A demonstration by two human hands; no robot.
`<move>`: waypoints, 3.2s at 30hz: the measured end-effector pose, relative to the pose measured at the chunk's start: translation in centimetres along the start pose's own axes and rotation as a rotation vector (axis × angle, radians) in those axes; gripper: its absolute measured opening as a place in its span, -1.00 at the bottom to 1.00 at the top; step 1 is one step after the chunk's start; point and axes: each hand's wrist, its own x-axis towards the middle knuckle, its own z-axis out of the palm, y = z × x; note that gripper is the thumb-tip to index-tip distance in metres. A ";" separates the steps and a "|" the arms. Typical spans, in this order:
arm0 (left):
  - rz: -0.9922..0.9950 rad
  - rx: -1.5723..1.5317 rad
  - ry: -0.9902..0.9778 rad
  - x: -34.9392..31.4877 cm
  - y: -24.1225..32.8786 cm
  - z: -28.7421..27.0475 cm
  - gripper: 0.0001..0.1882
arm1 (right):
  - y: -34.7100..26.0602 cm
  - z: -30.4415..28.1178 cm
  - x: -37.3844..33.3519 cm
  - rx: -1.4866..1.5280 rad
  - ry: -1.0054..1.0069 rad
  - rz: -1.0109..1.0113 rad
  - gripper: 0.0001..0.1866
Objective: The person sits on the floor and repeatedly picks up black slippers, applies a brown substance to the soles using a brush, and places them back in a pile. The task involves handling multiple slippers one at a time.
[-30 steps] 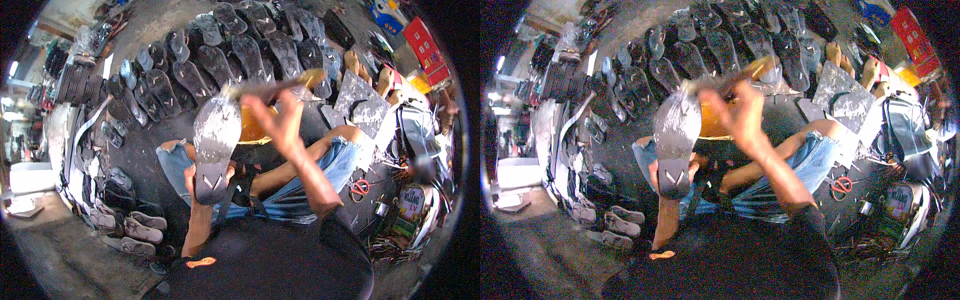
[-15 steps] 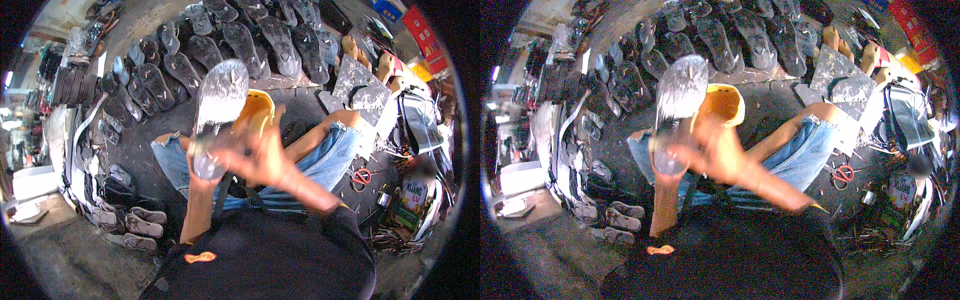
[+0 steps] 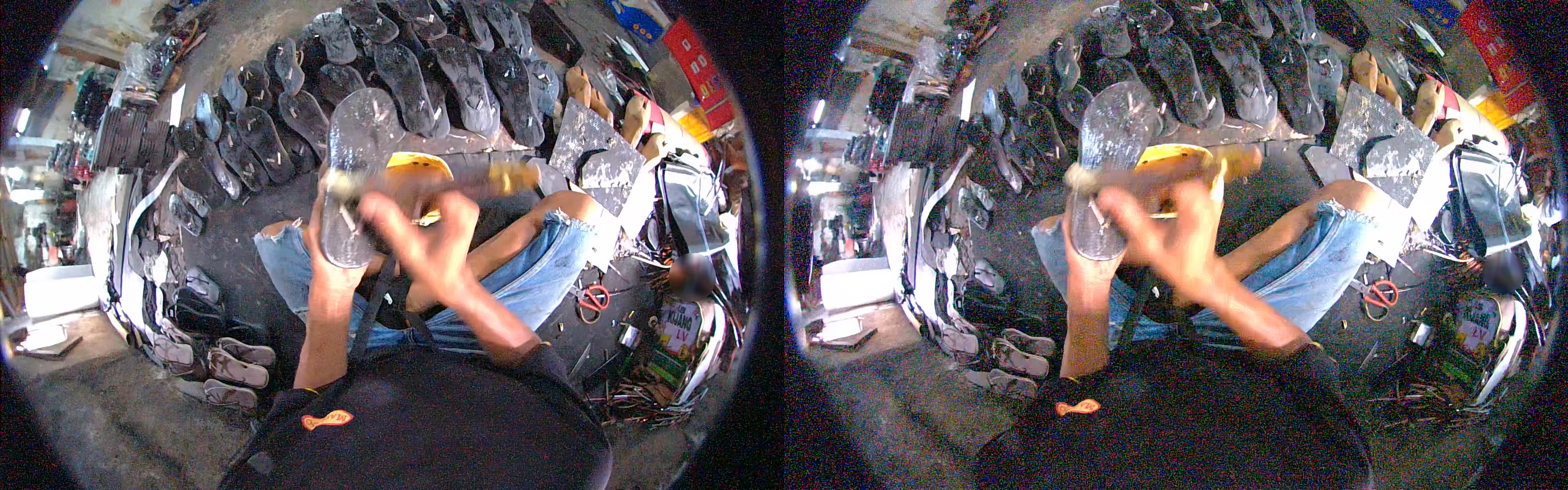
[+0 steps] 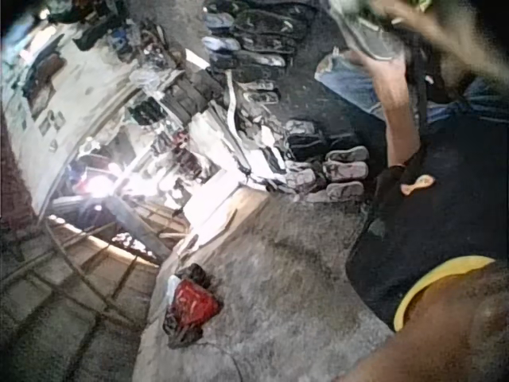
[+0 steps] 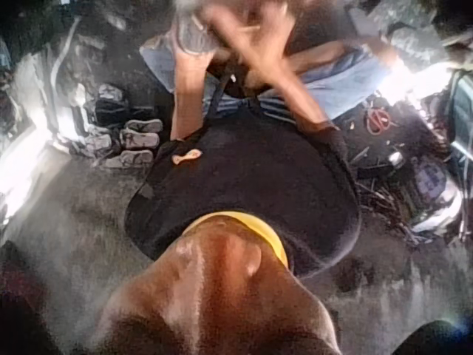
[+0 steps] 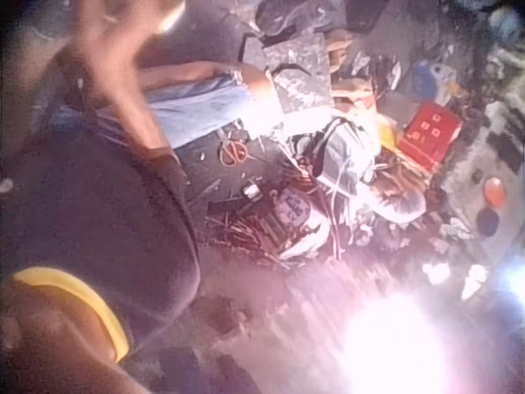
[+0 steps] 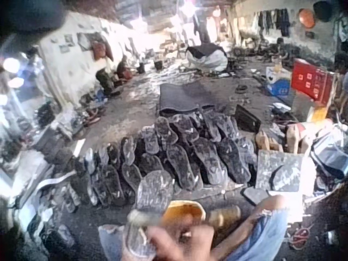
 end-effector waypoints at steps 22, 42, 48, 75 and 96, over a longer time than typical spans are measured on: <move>0.151 0.136 0.302 1.7 11.6 -3.2 -0.57 | 7.8 -9.2 7.7 -0.014 0.497 0.166 -0.75; 0.198 1.415 0.861 -1.0 15.5 -21.8 -0.71 | 10.9 -8.5 2.3 -0.446 0.387 0.186 -0.44; -0.454 2.064 1.435 -29.8 28.9 -47.3 -0.67 | 4.5 -5.6 4.4 -0.365 0.260 0.307 -0.76; 0.140 1.687 0.334 -13.5 5.7 -7.5 -0.50 | 9.5 -9.8 0.0 0.269 0.193 0.593 -0.78; -0.235 -0.477 -0.153 -7.0 0.1 -4.1 -0.26 | 2.6 -1.8 6.0 -0.209 -0.019 -0.208 -0.73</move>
